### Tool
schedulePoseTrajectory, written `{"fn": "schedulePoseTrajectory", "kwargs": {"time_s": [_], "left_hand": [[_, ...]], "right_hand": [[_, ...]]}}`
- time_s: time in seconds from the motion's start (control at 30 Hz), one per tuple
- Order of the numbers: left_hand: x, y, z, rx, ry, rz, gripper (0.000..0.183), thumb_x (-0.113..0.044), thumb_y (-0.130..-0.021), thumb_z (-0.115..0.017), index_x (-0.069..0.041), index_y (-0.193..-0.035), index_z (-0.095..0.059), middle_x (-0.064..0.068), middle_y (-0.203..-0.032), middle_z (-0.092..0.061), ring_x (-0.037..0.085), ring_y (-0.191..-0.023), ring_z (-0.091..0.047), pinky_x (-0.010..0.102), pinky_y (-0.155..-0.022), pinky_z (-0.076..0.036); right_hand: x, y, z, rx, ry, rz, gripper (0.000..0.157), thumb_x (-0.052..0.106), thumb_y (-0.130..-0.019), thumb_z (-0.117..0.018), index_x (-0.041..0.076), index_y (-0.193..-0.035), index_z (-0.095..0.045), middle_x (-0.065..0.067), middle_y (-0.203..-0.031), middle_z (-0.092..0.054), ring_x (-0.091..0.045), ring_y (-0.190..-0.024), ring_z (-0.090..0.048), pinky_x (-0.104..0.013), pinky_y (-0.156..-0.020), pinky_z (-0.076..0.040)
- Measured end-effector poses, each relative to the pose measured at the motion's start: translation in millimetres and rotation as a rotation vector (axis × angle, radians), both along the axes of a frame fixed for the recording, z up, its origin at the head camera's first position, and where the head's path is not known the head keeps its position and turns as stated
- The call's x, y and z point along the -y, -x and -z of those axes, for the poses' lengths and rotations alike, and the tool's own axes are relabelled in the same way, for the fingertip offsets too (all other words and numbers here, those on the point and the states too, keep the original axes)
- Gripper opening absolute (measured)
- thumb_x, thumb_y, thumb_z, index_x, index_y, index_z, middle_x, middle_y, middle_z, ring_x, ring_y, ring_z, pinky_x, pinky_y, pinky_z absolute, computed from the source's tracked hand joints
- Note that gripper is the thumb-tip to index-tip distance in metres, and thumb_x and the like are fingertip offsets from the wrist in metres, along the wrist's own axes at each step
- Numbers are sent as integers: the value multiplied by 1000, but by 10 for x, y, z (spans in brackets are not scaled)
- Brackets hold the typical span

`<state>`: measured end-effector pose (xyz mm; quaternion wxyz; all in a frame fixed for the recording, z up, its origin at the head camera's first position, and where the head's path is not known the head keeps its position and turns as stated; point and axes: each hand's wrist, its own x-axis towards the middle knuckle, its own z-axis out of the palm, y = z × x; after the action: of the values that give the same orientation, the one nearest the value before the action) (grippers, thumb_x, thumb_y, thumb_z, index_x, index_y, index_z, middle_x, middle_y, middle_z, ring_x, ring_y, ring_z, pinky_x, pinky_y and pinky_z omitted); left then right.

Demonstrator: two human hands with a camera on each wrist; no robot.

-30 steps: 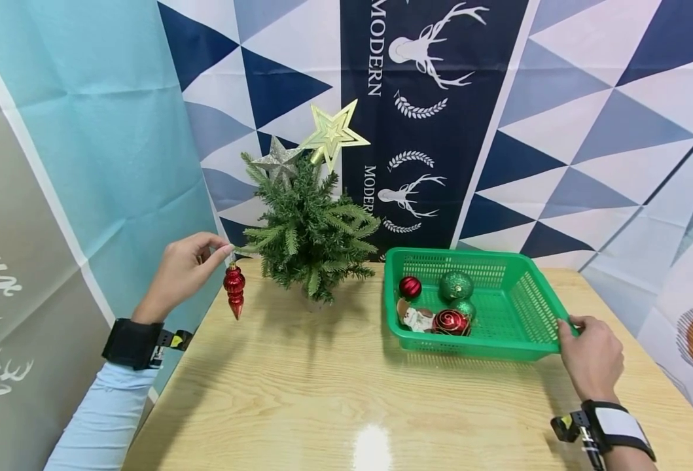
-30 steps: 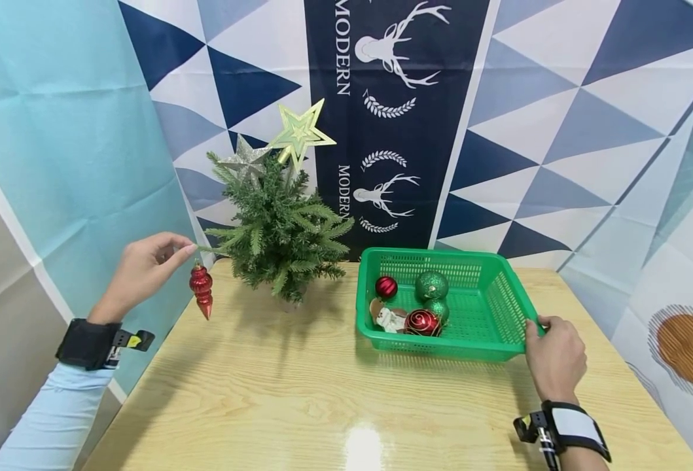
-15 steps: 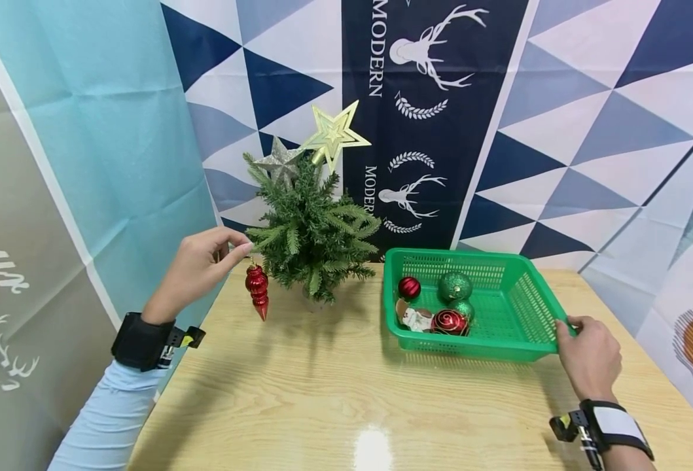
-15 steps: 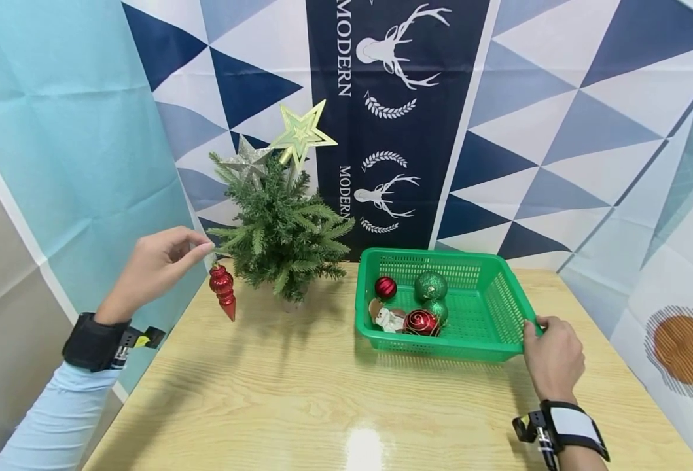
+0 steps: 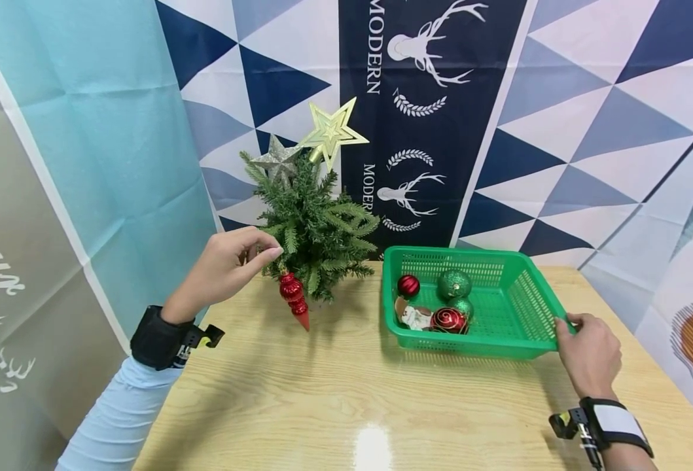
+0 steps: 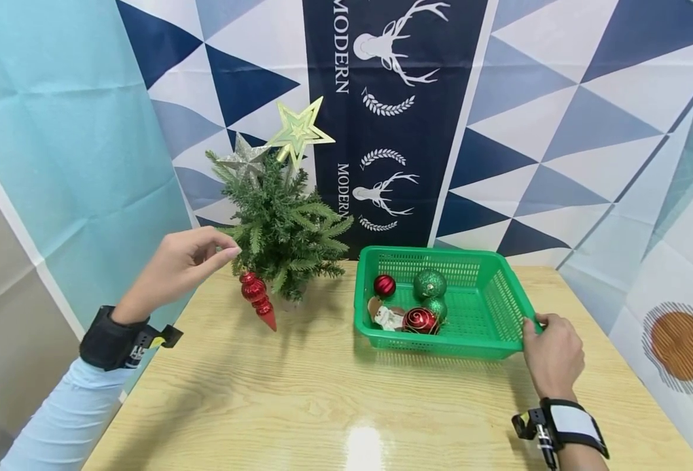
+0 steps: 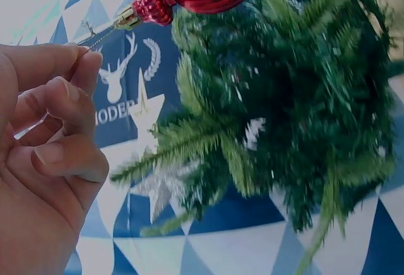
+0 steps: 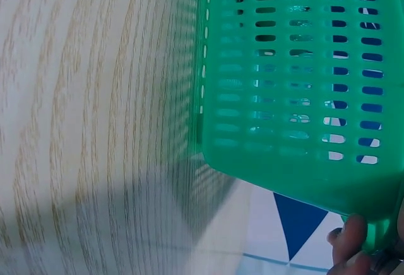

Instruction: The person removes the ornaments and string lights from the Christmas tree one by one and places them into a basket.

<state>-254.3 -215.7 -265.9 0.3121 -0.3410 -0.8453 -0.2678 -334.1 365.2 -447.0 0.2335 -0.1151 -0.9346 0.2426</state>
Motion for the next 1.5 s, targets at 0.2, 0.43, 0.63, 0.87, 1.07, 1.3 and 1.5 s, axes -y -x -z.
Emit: {"fn": "schedulePoseTrajectory", "kwargs": {"time_s": [0.2, 0.43, 0.63, 0.87, 1.07, 1.3, 1.5], "left_hand": [[-253, -38, -63, 16, 18, 67, 13, -4, -93, -65, -13, -101, -69, -5, -75, -52, 7, -61, -38, 22, -60, -30], [-401, 203, 27, -9, 56, 158, 11, -15, -97, -62, -18, -106, -68, -10, -78, -49, 4, -63, -36, 25, -61, -31], [-645, 281, -28, -16, 92, 225, 9, -15, -95, -64, -13, -103, -69, -9, -83, -56, 3, -63, -40, 22, -59, -33], [-849, 366, -35, -24, 125, 239, 8, -17, -96, -63, -13, -101, -69, -8, -93, -63, 2, -68, -44, 21, -63, -37], [-1001, 456, -39, -15, 179, 232, 10, -16, -98, -61, -12, -103, -69, -6, -96, -65, 2, -74, -50, 21, -67, -38], [-1099, 528, -27, 16, 207, 246, 13, -17, -99, -59, -12, -103, -70, -6, -96, -66, 0, -78, -53, 20, -69, -39], [-1171, 576, -23, 16, 220, 260, 11, -18, -99, -59, -15, -102, -70, -9, -94, -64, 1, -73, -49, 21, -67, -38]], "right_hand": [[-5, -14, -11, -9, -10, 1, 39, 22, -94, -62, -11, -114, -64, -27, -98, -62, -37, -76, -59, -35, -49, -37], [-23, -17, -26, 7, -17, -2, 40, 25, -93, -64, -9, -115, -65, -25, -93, -65, -34, -71, -59, -35, -47, -36], [-24, -28, -47, 26, -17, 10, 44, 28, -93, -64, -8, -119, -63, -25, -90, -67, -36, -68, -60, -35, -44, -35], [-14, -26, -41, 27, -23, 28, 43, 27, -93, -64, -8, -118, -63, -26, -88, -68, -38, -70, -62, -37, -45, -37], [-11, -25, -58, 32, -40, 22, 43, 27, -93, -64, -11, -113, -65, -26, -84, -67, -39, -68, -62, -37, -44, -36], [-14, -21, -72, 5, -39, 17, 41, 24, -92, -64, -12, -111, -65, -26, -83, -66, -38, -66, -61, -37, -44, -36], [-14, -28, -65, 16, -29, 26, 41, 24, -92, -64, -12, -112, -65, -25, -79, -65, -34, -59, -59, -36, -41, -35]]}}
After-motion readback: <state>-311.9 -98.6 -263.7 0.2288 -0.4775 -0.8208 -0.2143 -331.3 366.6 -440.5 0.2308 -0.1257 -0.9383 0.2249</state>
